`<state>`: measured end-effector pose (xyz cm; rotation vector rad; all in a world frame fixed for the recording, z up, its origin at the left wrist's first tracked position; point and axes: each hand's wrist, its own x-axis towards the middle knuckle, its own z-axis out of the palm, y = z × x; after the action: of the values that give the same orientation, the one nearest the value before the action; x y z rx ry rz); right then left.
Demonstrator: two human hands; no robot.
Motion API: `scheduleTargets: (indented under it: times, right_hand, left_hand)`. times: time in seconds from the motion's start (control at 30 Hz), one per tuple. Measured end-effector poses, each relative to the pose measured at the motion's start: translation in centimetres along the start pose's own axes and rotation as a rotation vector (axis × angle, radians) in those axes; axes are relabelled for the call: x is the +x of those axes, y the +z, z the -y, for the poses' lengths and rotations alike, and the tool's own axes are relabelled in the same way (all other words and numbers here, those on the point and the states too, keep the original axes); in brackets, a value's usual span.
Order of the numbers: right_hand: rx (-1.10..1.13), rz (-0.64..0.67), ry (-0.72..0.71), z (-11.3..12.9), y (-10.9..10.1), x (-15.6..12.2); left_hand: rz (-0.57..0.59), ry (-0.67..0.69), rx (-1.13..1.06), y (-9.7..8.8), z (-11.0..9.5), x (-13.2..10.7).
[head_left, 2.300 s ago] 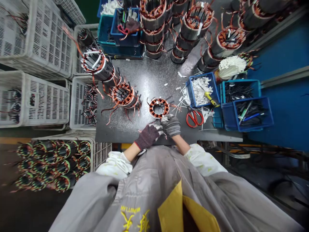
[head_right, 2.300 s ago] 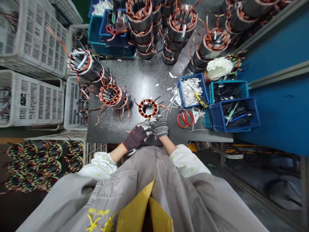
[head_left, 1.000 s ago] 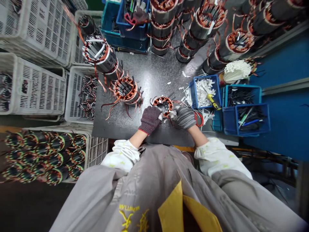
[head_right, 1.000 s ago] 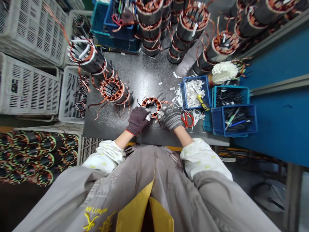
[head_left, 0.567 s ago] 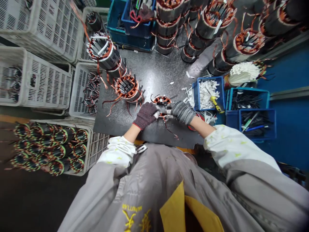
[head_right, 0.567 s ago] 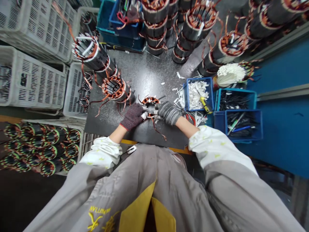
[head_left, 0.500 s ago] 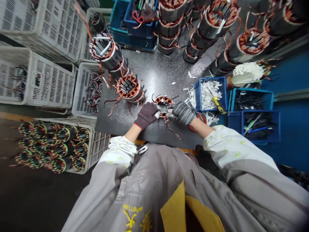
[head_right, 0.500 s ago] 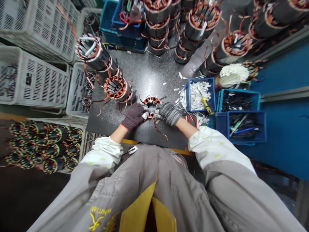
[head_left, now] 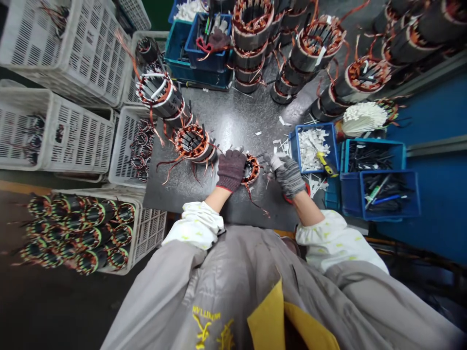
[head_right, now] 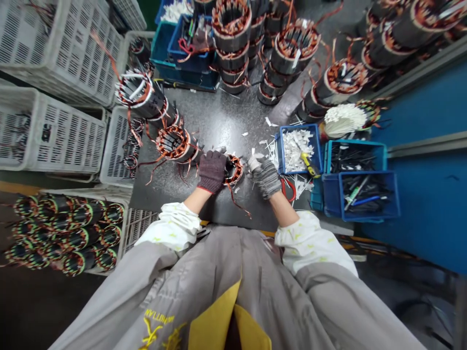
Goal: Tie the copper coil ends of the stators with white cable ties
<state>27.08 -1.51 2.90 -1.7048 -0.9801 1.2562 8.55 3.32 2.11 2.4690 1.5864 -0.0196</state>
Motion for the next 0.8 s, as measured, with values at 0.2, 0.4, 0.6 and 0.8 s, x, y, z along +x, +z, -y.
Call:
scheduleTargets:
  times: [0.2,0.4,0.6,0.8]
  right_hand:
    - [-0.795,0.053,-0.302,2.2,2.6,1.3]
    - [-1.353,0.268,-0.365,4.2,4.5,2.1]
    - [-1.407,0.285,-0.358,4.4,6.5,3.6]
    - [-1.047,0.452,-0.475,2.4,5.5,3.4]
  left_hand:
    - [-0.001,0.088,-0.071,-0.3,1.0,-0.1]
    - [0.106,0.092,-0.157,-0.4,2.5,2.4]
    - [0.153,0.159,-0.239,-0.5,5.1,3.0]
    - [0.040,0.094,-0.291,0.2,5.8,-0.7]
